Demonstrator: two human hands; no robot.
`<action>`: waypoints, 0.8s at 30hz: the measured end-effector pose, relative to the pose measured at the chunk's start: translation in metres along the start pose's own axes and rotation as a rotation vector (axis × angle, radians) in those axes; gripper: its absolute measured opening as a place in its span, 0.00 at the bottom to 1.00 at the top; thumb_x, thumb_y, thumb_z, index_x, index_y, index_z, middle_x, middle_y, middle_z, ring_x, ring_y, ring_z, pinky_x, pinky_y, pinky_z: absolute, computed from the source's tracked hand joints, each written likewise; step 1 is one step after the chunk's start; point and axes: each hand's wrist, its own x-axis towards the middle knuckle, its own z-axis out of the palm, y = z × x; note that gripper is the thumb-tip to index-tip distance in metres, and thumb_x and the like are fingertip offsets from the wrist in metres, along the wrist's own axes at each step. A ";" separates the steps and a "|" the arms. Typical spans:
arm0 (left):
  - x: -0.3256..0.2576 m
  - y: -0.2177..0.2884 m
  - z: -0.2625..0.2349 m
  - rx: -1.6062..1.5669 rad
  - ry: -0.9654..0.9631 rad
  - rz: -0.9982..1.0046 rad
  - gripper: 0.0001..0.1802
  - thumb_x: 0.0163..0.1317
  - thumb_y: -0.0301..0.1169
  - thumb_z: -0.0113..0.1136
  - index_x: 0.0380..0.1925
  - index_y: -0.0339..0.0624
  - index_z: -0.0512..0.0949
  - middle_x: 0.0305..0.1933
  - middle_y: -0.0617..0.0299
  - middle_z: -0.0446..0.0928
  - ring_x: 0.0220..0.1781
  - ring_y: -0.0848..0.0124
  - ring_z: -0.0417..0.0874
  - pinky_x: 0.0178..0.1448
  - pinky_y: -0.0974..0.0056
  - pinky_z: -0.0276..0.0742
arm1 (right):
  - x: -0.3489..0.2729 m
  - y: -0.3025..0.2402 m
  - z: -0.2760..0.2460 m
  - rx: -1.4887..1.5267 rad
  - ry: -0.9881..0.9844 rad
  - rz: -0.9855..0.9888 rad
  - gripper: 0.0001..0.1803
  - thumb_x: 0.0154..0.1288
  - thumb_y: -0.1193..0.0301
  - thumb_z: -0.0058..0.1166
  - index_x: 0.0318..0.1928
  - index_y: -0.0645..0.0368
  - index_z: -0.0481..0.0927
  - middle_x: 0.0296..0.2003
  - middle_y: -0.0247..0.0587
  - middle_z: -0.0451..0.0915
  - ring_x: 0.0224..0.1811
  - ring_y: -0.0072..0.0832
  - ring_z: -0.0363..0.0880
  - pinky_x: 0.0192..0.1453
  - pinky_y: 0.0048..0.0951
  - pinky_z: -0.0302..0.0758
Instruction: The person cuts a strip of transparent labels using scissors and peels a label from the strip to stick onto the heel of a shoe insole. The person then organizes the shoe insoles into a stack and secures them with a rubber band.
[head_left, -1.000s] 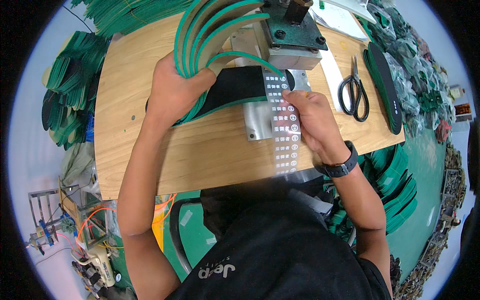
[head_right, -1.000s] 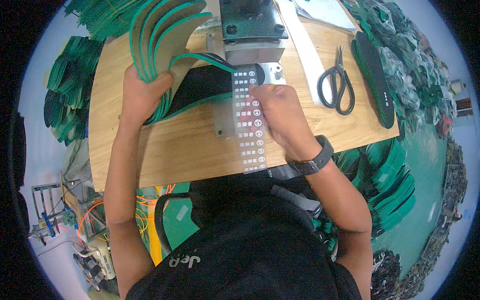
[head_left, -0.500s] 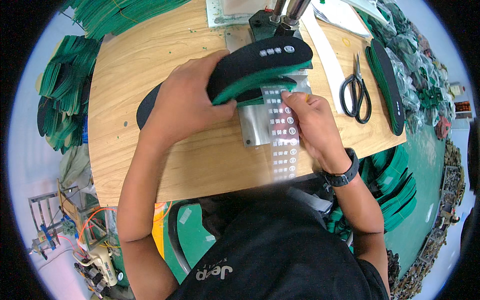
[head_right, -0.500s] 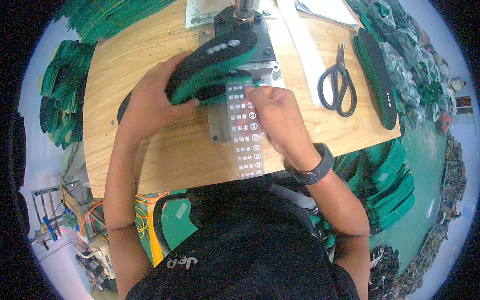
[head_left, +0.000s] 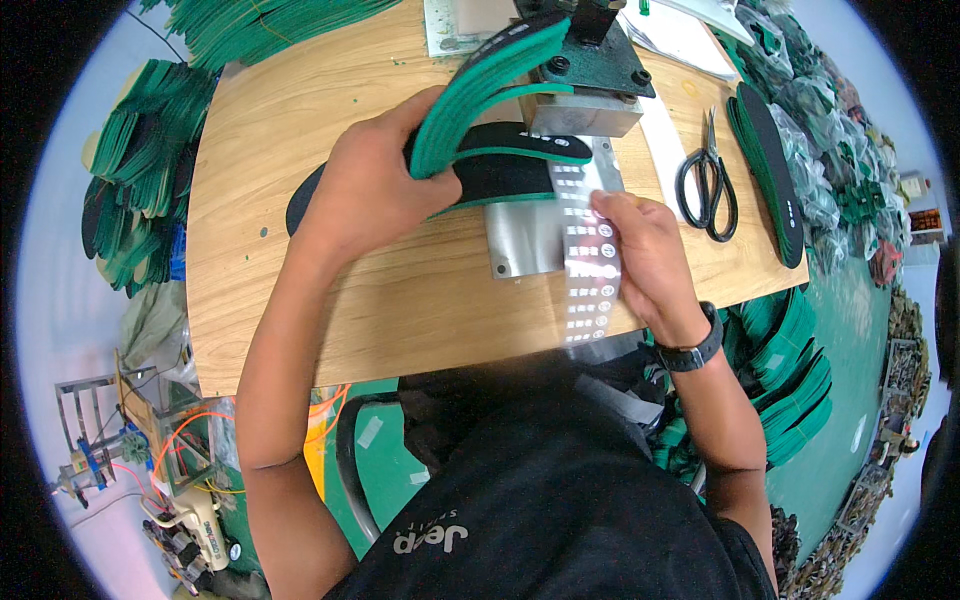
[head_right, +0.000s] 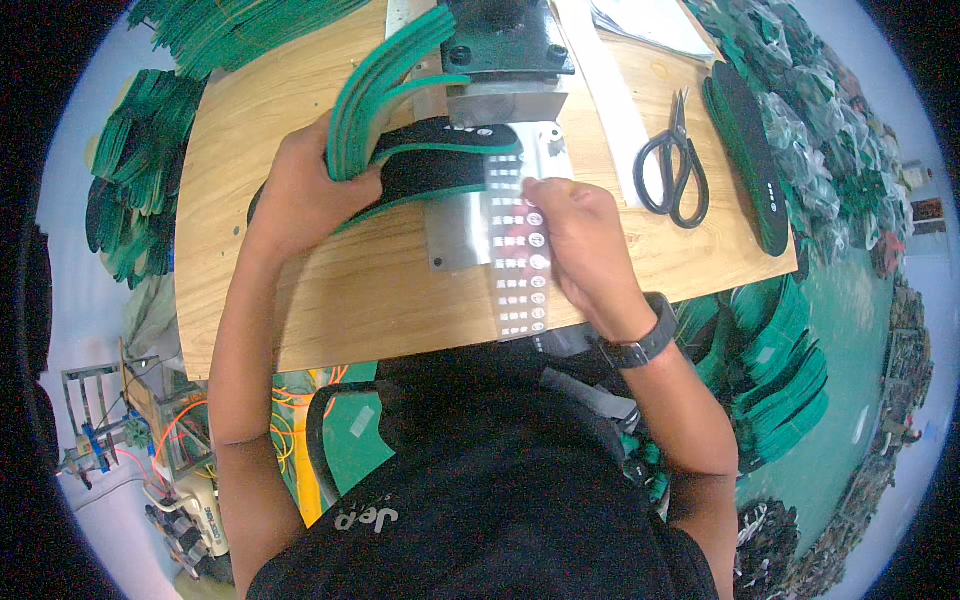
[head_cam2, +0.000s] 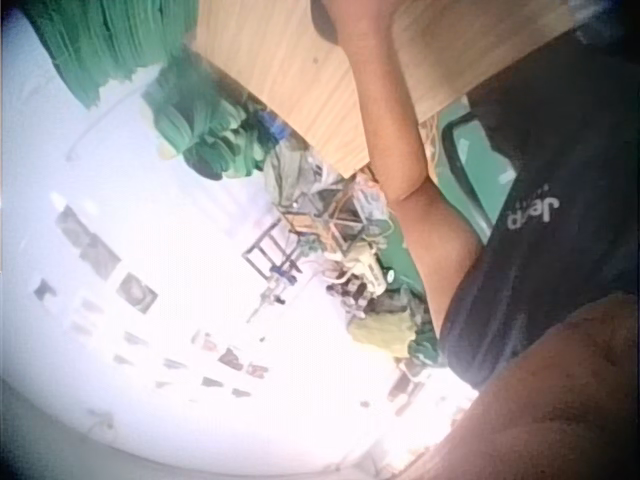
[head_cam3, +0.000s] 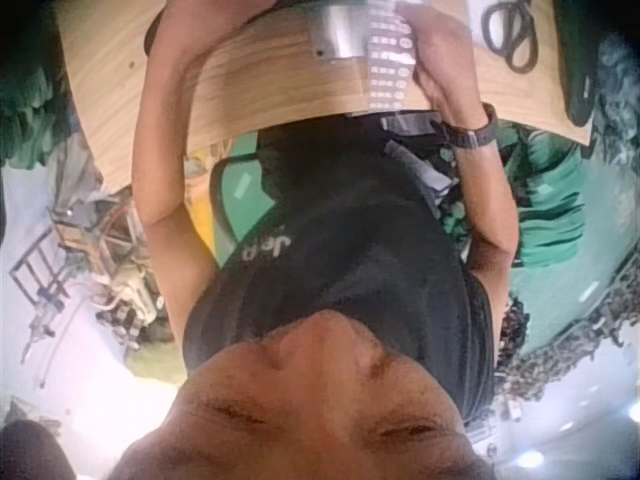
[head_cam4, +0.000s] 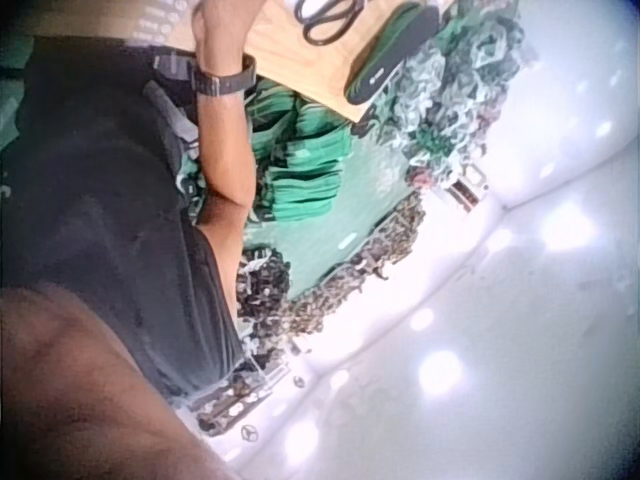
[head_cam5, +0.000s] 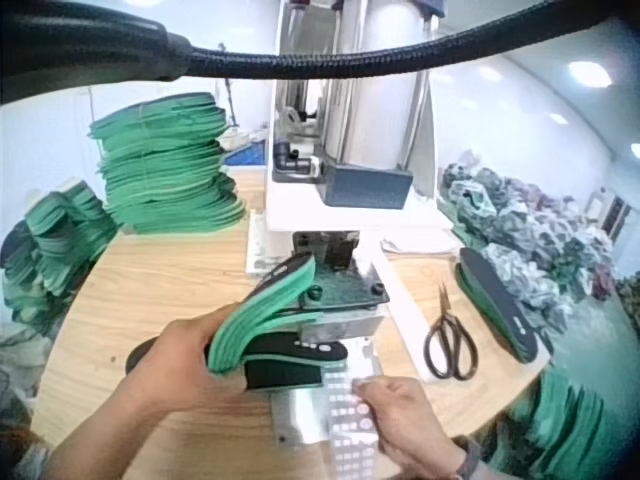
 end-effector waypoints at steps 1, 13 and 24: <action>0.000 -0.006 0.000 -0.054 0.039 0.025 0.27 0.49 0.29 0.63 0.53 0.43 0.76 0.28 0.53 0.78 0.29 0.63 0.78 0.40 0.63 0.75 | 0.004 0.001 0.002 -0.006 -0.030 0.012 0.11 0.66 0.72 0.51 0.27 0.65 0.76 0.24 0.38 0.78 0.22 0.23 0.78 0.24 0.22 0.75; -0.004 -0.013 -0.010 -0.308 0.194 -0.094 0.13 0.50 0.26 0.61 0.37 0.34 0.80 0.28 0.63 0.79 0.30 0.77 0.75 0.39 0.68 0.74 | 0.016 -0.003 0.013 -0.136 -0.088 0.075 0.14 0.67 0.70 0.51 0.25 0.66 0.76 0.22 0.42 0.77 0.20 0.28 0.80 0.17 0.26 0.72; -0.008 -0.013 -0.005 -0.204 0.144 -0.105 0.19 0.49 0.30 0.64 0.43 0.36 0.78 0.33 0.57 0.81 0.35 0.69 0.80 0.45 0.64 0.76 | 0.016 -0.006 0.018 -0.180 -0.055 0.102 0.16 0.69 0.67 0.51 0.27 0.66 0.76 0.21 0.41 0.77 0.20 0.28 0.81 0.17 0.22 0.73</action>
